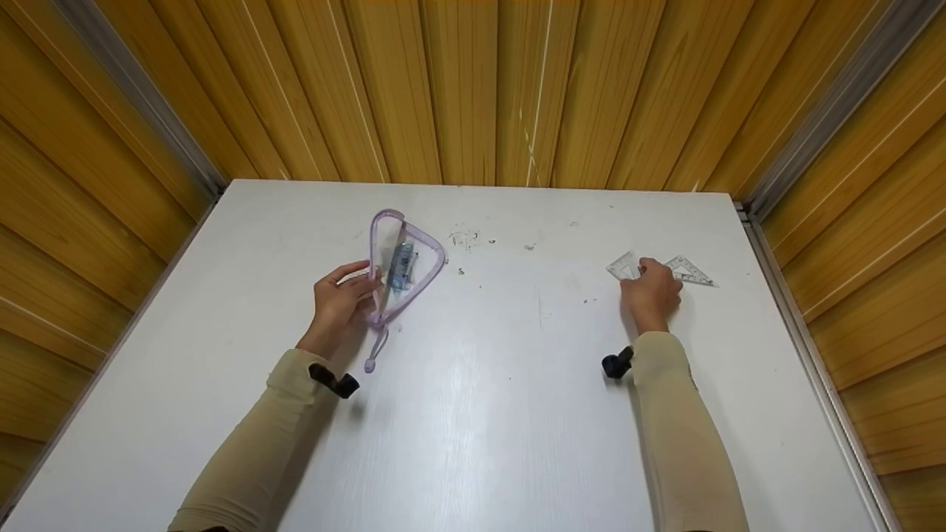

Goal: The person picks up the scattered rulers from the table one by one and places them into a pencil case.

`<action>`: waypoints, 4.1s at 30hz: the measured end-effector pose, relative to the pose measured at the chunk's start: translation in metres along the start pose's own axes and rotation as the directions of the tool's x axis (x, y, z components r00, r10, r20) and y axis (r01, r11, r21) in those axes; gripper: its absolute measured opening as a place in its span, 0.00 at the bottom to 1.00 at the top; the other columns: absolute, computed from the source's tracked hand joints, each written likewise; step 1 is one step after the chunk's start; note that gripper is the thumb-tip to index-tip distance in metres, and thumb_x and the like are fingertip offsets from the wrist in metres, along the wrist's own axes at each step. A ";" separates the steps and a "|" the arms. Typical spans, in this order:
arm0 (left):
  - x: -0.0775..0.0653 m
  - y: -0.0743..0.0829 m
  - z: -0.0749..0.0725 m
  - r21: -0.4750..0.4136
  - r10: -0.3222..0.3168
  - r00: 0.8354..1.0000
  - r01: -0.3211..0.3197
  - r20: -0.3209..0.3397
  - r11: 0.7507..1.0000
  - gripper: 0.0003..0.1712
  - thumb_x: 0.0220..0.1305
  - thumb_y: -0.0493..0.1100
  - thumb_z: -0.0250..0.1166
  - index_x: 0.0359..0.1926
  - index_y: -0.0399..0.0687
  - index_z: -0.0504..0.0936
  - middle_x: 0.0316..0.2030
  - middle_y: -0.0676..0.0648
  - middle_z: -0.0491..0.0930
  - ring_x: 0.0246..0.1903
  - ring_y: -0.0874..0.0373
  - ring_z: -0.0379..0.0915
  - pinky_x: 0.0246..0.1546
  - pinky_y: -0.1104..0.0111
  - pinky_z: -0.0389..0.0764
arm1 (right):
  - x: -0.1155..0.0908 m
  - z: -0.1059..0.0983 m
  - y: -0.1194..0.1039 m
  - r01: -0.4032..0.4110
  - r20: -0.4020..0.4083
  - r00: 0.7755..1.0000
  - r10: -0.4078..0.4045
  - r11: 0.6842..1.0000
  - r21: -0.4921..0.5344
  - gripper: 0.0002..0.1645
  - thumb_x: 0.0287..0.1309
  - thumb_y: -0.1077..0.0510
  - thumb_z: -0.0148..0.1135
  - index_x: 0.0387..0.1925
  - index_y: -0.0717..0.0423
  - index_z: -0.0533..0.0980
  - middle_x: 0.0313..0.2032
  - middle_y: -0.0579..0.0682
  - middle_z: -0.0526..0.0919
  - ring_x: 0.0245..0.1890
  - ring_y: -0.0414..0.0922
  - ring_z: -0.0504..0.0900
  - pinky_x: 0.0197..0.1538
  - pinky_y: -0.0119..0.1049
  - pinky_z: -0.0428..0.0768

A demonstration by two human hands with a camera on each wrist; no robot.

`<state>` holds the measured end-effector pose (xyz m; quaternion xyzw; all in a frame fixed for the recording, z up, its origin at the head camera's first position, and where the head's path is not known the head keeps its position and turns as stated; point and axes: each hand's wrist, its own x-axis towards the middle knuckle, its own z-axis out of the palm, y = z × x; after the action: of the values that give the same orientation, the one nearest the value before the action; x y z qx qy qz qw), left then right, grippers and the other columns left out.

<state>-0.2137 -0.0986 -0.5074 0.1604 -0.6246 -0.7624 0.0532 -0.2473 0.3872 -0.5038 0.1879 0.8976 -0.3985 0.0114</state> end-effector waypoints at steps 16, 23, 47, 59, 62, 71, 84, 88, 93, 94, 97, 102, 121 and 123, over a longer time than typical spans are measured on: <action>0.001 0.000 0.000 0.038 -0.023 1.000 0.024 -0.017 0.999 0.20 0.59 0.26 0.70 0.52 0.43 0.87 0.43 0.39 0.88 0.36 0.52 0.83 0.30 0.69 0.82 | 0.007 -0.007 -0.005 0.026 0.036 0.999 -0.024 0.998 -0.049 0.43 0.64 0.64 0.64 0.75 0.72 0.58 0.69 0.73 0.66 0.70 0.66 0.65 0.69 0.57 0.66; 0.002 0.000 0.000 0.028 -0.008 1.000 0.008 -0.004 1.000 0.20 0.60 0.26 0.70 0.53 0.39 0.86 0.42 0.38 0.88 0.32 0.53 0.82 0.26 0.70 0.80 | 0.009 -0.015 -0.004 -0.023 0.078 0.997 0.027 0.999 -0.048 0.45 0.66 0.61 0.66 0.76 0.71 0.55 0.72 0.73 0.60 0.74 0.68 0.56 0.72 0.58 0.62; 0.001 0.003 -0.001 0.045 -0.011 1.000 0.011 0.000 0.999 0.20 0.60 0.28 0.71 0.54 0.40 0.86 0.41 0.40 0.88 0.33 0.53 0.82 0.26 0.69 0.80 | 0.010 -0.032 0.003 -0.146 0.148 0.982 0.119 0.972 0.184 0.40 0.69 0.63 0.63 0.77 0.61 0.60 0.48 0.59 0.80 0.35 0.42 0.85 0.42 0.38 0.86; 0.001 0.003 0.000 0.037 -0.004 1.000 0.004 -0.009 0.999 0.19 0.60 0.27 0.70 0.53 0.40 0.86 0.41 0.39 0.88 0.32 0.53 0.82 0.25 0.69 0.80 | 0.009 -0.031 -0.001 -0.096 0.138 0.988 0.065 0.967 0.236 0.39 0.69 0.61 0.64 0.77 0.58 0.61 0.42 0.53 0.85 0.30 0.42 0.88 0.39 0.41 0.87; 0.001 0.003 0.000 0.023 -0.010 1.000 0.010 -0.010 1.000 0.19 0.60 0.27 0.70 0.53 0.40 0.86 0.41 0.39 0.89 0.31 0.53 0.83 0.25 0.69 0.80 | 0.010 -0.030 -0.005 -0.078 0.135 0.990 0.048 0.970 0.228 0.40 0.70 0.59 0.64 0.77 0.58 0.60 0.49 0.59 0.83 0.31 0.42 0.89 0.40 0.40 0.87; 0.002 0.004 -0.001 0.025 -0.017 1.000 0.018 -0.012 1.000 0.20 0.60 0.26 0.70 0.53 0.39 0.86 0.41 0.39 0.89 0.32 0.54 0.82 0.25 0.69 0.79 | 0.012 -0.025 -0.016 -0.038 0.144 0.990 0.000 0.964 0.263 0.40 0.70 0.58 0.64 0.78 0.57 0.59 0.58 0.65 0.79 0.35 0.41 0.89 0.42 0.41 0.87; 0.002 0.002 -0.002 0.061 0.001 1.000 -0.001 -0.004 0.998 0.20 0.61 0.27 0.70 0.55 0.37 0.85 0.42 0.39 0.88 0.33 0.53 0.82 0.26 0.70 0.79 | 0.011 -0.017 -0.039 0.042 0.138 0.986 -0.091 0.946 0.322 0.38 0.71 0.59 0.63 0.77 0.57 0.61 0.48 0.54 0.85 0.35 0.40 0.89 0.40 0.40 0.87; 0.002 0.002 -0.001 0.073 0.005 1.000 -0.005 -0.009 0.997 0.21 0.60 0.27 0.69 0.55 0.37 0.85 0.42 0.39 0.88 0.33 0.54 0.82 0.26 0.70 0.79 | 0.011 -0.013 -0.043 0.059 0.136 0.985 -0.110 0.941 0.332 0.38 0.71 0.59 0.63 0.77 0.56 0.61 0.46 0.51 0.86 0.35 0.40 0.88 0.39 0.40 0.87; 0.002 0.002 -0.001 0.068 0.003 1.000 -0.002 -0.017 0.998 0.20 0.60 0.27 0.69 0.54 0.38 0.85 0.42 0.39 0.88 0.33 0.54 0.81 0.26 0.70 0.79 | 0.011 -0.006 -0.051 0.035 0.149 0.985 -0.092 0.938 0.345 0.38 0.71 0.56 0.63 0.77 0.53 0.61 0.56 0.60 0.81 0.37 0.40 0.88 0.41 0.41 0.87; 0.002 0.001 -0.001 0.066 0.003 1.000 -0.002 -0.016 0.998 0.20 0.60 0.27 0.69 0.54 0.38 0.85 0.42 0.39 0.88 0.33 0.54 0.82 0.26 0.70 0.79 | 0.011 -0.005 -0.053 0.031 0.153 0.984 -0.089 0.936 0.350 0.38 0.71 0.56 0.63 0.77 0.52 0.61 0.57 0.62 0.81 0.37 0.41 0.88 0.42 0.41 0.87; 0.002 0.001 -0.001 0.067 -0.001 1.000 0.002 -0.018 0.998 0.20 0.61 0.27 0.69 0.54 0.38 0.85 0.42 0.39 0.88 0.33 0.53 0.82 0.26 0.70 0.79 | 0.011 -0.002 -0.058 0.031 0.160 0.982 -0.097 0.927 0.373 0.38 0.71 0.55 0.63 0.77 0.51 0.61 0.57 0.60 0.81 0.39 0.42 0.88 0.42 0.41 0.87; 0.003 0.001 0.000 0.065 -0.004 1.000 0.006 -0.026 0.998 0.19 0.60 0.26 0.70 0.53 0.38 0.86 0.42 0.39 0.88 0.35 0.53 0.83 0.26 0.70 0.79 | 0.010 0.005 -0.065 0.047 0.145 0.982 -0.118 0.907 0.419 0.37 0.70 0.58 0.64 0.76 0.52 0.63 0.49 0.53 0.85 0.37 0.42 0.88 0.40 0.40 0.87; 0.000 0.003 -0.002 0.062 0.011 1.000 -0.011 -0.002 0.998 0.19 0.60 0.27 0.71 0.53 0.38 0.85 0.41 0.38 0.88 0.31 0.54 0.83 0.25 0.70 0.79 | 0.006 0.046 -0.091 0.019 0.186 0.973 -0.138 0.847 0.531 0.35 0.68 0.60 0.66 0.74 0.52 0.67 0.46 0.51 0.86 0.36 0.43 0.87 0.38 0.40 0.87; 0.001 0.002 -0.002 0.067 0.008 1.000 -0.007 -0.007 0.998 0.19 0.60 0.28 0.71 0.53 0.38 0.86 0.41 0.38 0.88 0.32 0.54 0.83 0.26 0.70 0.80 | 0.006 0.050 -0.094 0.015 0.189 0.973 -0.130 0.857 0.515 0.35 0.69 0.58 0.66 0.74 0.50 0.67 0.48 0.52 0.85 0.38 0.44 0.86 0.40 0.40 0.87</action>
<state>-0.2143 -0.1009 -0.5056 0.1624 -0.6500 -0.7405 0.0528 -0.2916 0.2956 -0.4719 0.1054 0.7600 -0.6398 0.0439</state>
